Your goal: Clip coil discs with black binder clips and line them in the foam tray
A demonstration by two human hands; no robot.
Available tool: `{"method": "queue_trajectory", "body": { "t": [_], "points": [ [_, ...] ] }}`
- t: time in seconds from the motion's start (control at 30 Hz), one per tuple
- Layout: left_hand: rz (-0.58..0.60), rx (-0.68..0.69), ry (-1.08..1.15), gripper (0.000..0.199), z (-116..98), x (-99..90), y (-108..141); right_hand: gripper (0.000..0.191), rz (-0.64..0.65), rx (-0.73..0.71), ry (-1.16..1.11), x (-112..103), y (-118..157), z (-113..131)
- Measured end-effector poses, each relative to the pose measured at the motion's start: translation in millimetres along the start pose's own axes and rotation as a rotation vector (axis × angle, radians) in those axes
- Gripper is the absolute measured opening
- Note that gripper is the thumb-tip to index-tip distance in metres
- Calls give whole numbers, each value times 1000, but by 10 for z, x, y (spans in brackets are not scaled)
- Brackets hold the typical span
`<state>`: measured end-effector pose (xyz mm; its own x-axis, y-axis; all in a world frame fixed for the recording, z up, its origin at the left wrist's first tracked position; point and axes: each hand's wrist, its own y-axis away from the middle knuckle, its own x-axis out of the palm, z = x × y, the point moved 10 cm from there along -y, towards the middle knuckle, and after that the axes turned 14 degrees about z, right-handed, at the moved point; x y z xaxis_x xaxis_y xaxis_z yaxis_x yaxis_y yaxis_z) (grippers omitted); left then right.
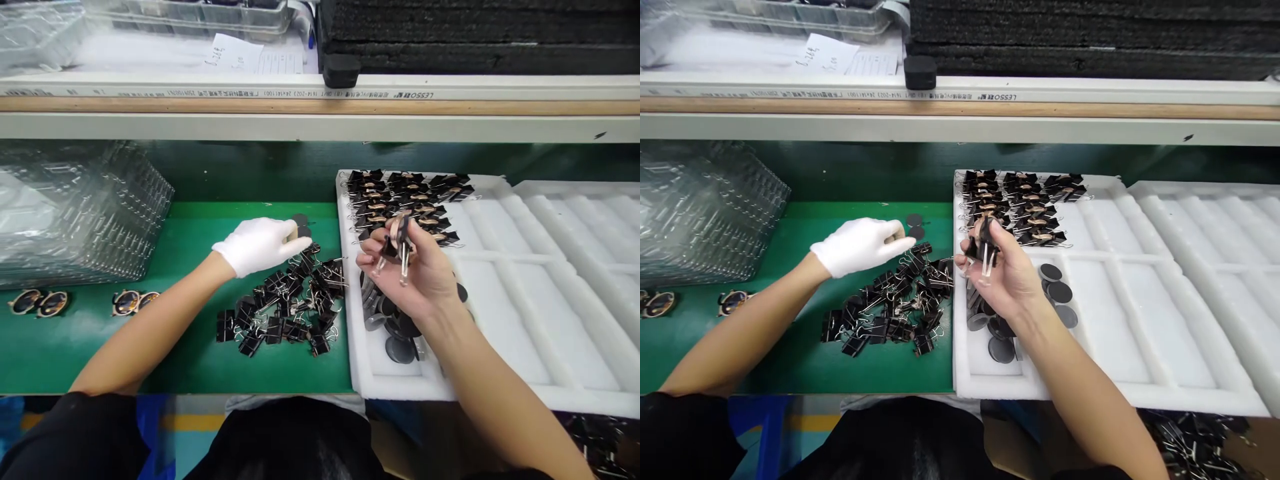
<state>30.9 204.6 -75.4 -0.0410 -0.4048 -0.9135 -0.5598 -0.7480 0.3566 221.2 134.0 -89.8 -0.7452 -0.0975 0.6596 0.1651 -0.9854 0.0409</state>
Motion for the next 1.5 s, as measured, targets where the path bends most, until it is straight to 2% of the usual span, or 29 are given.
{"method": "queue_trajectory", "body": {
  "t": [0.07, 0.1, 0.23, 0.33, 0.43, 0.57, 0.67, 0.73, 0.8, 0.87, 0.93, 1.0, 1.1, 1.17, 1.27, 1.4, 1.5],
  "points": [
    [91, -5, -49, 61, -63, 121, -148, 31, -12, 36, -100, 4, -6, -80],
    [96, 3, -80, 62, -109, 140, -198, 33, -18, 49, -119, 6, -6, -109],
    [-10, 120, -248, 56, -349, 59, -285, 35, -45, 79, -88, -12, 2, -148],
    [11, 202, -344, 44, -441, 56, -314, 36, -63, 86, -26, -23, 14, -122],
    [56, 245, -403, 46, -482, 90, -344, 35, -46, 87, 19, 10, 18, -102],
    [37, 290, -470, 34, -561, 128, -368, 31, 3, 106, 69, 35, 4, -130],
    [-83, 292, -458, 36, -566, 38, -314, 26, 81, 100, 148, 38, -16, -115],
    [-250, 261, -343, 41, -510, -137, -189, 23, 191, 93, 257, 98, -19, -89],
    [-414, 247, -107, 45, -417, -312, 15, 21, 287, 66, 423, 180, 2, -53],
    [-482, 252, 238, 46, -301, -377, 209, 16, 338, 17, 588, 269, 37, -24],
    [-443, 255, 571, 46, -227, -307, 337, 12, 382, -15, 669, 376, 73, -54],
    [-379, 255, 719, 46, -235, -211, 442, 11, 449, 4, 638, 490, 107, -157],
    [-270, 321, 616, 44, -343, -131, 562, 9, 520, 89, 521, 605, 155, -329],
    [-118, 362, 539, 45, -395, -23, 579, 9, 550, 142, 514, 656, 189, -398],
    [69, 304, 466, 48, -368, 141, 576, 10, 578, 185, 604, 700, 230, -421],
    [96, 221, 317, 53, -384, 184, 602, 12, 631, 198, 766, 738, 255, -388],
    [167, 214, 324, 53, -433, 246, 607, 10, 684, 158, 890, 784, 269, -327]
  ]
}}
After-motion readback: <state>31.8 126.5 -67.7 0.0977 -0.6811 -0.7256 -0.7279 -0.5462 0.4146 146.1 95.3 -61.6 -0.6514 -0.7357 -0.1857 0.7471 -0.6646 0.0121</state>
